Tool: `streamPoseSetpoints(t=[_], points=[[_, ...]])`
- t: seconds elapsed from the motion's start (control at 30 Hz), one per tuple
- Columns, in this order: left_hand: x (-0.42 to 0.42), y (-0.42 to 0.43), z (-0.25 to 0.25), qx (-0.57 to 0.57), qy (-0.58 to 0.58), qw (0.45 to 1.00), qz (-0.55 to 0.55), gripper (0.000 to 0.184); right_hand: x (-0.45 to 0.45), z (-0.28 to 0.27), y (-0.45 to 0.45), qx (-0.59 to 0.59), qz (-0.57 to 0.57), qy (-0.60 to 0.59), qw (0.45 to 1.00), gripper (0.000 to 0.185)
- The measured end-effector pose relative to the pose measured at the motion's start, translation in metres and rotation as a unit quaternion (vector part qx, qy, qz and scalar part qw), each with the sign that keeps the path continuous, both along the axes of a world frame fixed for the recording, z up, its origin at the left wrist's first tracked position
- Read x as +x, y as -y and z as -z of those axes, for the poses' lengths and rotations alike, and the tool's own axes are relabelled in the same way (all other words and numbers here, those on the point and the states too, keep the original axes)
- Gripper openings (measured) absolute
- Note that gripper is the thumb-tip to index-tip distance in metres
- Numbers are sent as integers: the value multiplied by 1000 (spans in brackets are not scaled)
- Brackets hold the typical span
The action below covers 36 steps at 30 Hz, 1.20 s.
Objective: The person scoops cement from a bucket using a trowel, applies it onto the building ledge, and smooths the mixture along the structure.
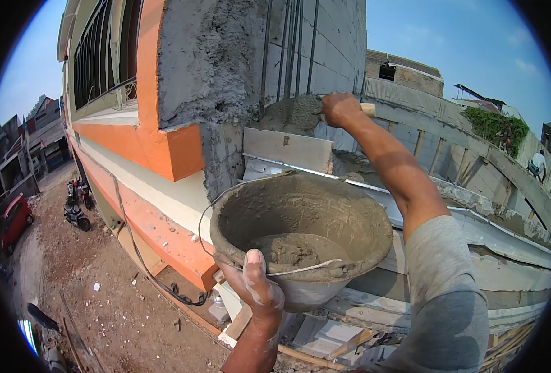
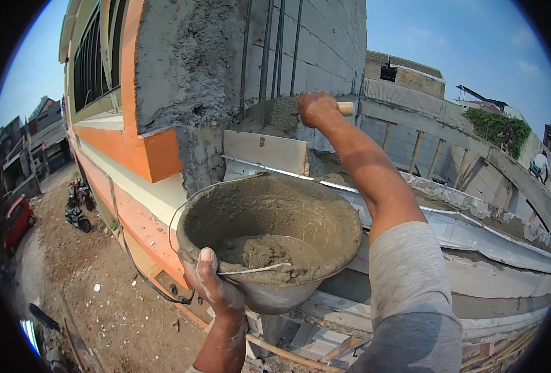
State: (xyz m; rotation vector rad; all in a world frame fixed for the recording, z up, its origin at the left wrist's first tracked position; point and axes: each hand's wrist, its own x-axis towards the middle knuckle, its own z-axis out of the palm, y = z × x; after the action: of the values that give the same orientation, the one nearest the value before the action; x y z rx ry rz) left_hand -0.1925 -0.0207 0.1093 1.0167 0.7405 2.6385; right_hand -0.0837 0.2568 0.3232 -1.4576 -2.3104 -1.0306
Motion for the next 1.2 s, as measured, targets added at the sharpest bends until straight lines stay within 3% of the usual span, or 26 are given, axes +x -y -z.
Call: streamPoseSetpoints(t=[0.1,0.2,0.4,0.5,0.6,0.7,0.8,1.0,1.2], points=[[-1,-1,1,0,1,1000,4,60,2,2,-5,9,16,-112,994,26],[0,1,-4,-17,13,999,35,69,-3,-2,3,-35,19,-8,999,27],[-2,4,-2,-9,4,1000,26,68,-3,1,-6,-11,15,-53,998,25],[-1,4,-3,-13,0,999,29,68,-6,3,3,-32,13,3,999,24],[-2,4,-3,-16,8,999,35,68,-5,4,-5,-11,18,-74,997,24],[0,5,-2,-13,17,999,37,68,-11,8,-8,-5,15,15,1000,23],[-1,6,-3,-21,9,999,36,68,-19,4,-4,17,20,-45,999,23],[0,5,-2,-6,11,999,38,67,-35,8,-13,21,-7,20,1000,21],[-1,4,-2,-17,15,999,40,64,-7,-9,20,33,34,-46,998,21]])
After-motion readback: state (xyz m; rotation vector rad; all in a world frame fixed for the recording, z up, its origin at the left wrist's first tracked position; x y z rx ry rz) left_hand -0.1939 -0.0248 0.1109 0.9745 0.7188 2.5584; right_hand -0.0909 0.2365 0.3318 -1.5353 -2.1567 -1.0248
